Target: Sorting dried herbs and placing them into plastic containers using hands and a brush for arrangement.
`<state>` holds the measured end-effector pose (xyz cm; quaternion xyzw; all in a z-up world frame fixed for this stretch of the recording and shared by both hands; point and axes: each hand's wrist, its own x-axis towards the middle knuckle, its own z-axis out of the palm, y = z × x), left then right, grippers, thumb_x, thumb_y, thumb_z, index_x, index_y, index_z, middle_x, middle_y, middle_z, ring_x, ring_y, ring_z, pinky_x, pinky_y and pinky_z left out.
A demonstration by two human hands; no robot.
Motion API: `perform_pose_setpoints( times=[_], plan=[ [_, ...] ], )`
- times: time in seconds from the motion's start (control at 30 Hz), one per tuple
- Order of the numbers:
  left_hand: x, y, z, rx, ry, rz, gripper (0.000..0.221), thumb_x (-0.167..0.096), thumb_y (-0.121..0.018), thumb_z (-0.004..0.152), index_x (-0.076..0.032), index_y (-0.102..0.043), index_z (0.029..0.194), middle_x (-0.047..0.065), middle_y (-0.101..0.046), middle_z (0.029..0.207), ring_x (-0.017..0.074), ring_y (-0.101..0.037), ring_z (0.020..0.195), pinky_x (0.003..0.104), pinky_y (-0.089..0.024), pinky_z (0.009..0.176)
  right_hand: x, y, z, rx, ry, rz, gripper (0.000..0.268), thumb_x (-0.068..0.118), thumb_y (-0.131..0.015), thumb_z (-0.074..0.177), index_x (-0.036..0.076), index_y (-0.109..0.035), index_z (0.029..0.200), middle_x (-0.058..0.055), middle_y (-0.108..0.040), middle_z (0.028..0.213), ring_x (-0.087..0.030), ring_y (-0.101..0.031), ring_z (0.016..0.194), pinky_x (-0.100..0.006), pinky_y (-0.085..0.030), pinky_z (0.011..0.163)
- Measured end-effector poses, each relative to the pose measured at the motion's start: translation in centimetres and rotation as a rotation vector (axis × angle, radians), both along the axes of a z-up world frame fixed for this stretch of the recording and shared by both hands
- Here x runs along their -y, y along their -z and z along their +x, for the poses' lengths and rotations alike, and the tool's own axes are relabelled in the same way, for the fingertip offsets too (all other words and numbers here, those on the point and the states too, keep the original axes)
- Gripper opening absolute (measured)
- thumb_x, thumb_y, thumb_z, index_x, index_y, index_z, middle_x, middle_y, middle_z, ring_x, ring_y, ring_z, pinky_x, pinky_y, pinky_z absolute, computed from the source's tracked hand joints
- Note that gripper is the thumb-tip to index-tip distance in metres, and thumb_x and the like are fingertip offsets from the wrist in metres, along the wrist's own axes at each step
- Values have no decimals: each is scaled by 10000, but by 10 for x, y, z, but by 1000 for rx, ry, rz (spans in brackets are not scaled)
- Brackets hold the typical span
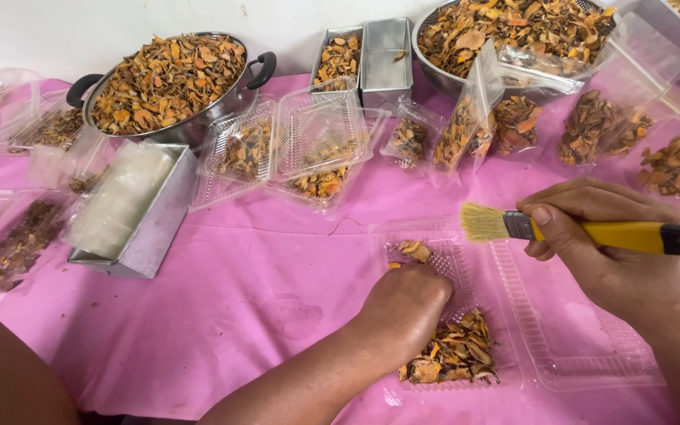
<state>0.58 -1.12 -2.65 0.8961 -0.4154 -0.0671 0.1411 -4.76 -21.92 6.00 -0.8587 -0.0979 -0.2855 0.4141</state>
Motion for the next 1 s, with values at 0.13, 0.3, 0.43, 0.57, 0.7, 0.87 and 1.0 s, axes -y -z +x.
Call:
perform_pose_setpoints(
  times=[0.13, 0.3, 0.43, 0.57, 0.7, 0.87, 1.0],
  plan=[
    [-2, -12, -4, -62, -3, -17, 248, 245, -596, 712, -2, -613, 716, 125, -620, 689, 289, -625, 659, 443, -534, 570, 1, 2, 2, -2, -33, 47, 149, 5, -613, 984, -95, -719, 1019, -212, -722, 889, -237, -733, 569, -283, -611, 543],
    [-6, -64, -8, -572, -247, -442, 262, 17, -527, 992, -3, -684, 1201, 184, -654, 1385, 247, -772, 1093, 302, -667, 907, 3, -4, -2, -5, 44, -22, 151, 45, -610, 1025, -28, -738, 988, -141, -738, 793, -193, -702, 608, -303, -568, 697],
    [-13, -64, 15, -690, -511, -746, 394, -30, -608, 937, -87, -663, 1323, 98, -751, 1078, 142, -758, 842, 226, -584, 641, 7, 8, -1, 43, -154, 131, 184, 60, -568, 1008, -64, -704, 995, -183, -744, 868, -202, -738, 568, -269, -626, 576],
    [-11, -64, 19, -845, -556, -836, 439, 45, -725, 860, -74, -712, 1282, 41, -784, 927, 140, -732, 825, 263, -602, 797, -17, 12, -2, 187, -138, -83, 77, 34, -751, 854, -21, -768, 904, -150, -777, 948, -206, -776, 838, -237, -649, 719],
    [-12, -56, 20, -865, -474, -930, 427, 19, -732, 867, -50, -698, 1287, 58, -786, 901, 138, -742, 857, 270, -593, 877, 13, 20, 10, 261, -108, -61, 254, -54, -579, 1023, -7, -683, 797, -163, -745, 858, -260, -790, 828, -300, -646, 706],
    [-13, -50, 27, -850, -435, -1036, 398, 55, -730, 873, -32, -702, 1260, 89, -790, 909, 152, -751, 857, 272, -614, 862, 24, 30, 27, -174, -511, 708, 220, 42, -595, 999, -147, -690, 939, -326, -742, 926, -353, -701, 524, -341, -629, 416],
    [-11, -33, 38, -804, -406, -1138, 336, 81, -724, 882, 20, -686, 1210, 131, -769, 857, 178, -750, 739, 259, -613, 595, 15, 11, 18, -311, -145, 447, 286, 105, -590, 1022, -133, -749, 1008, -252, -675, 646, -311, -643, 457, -348, -534, 489]
  ],
)
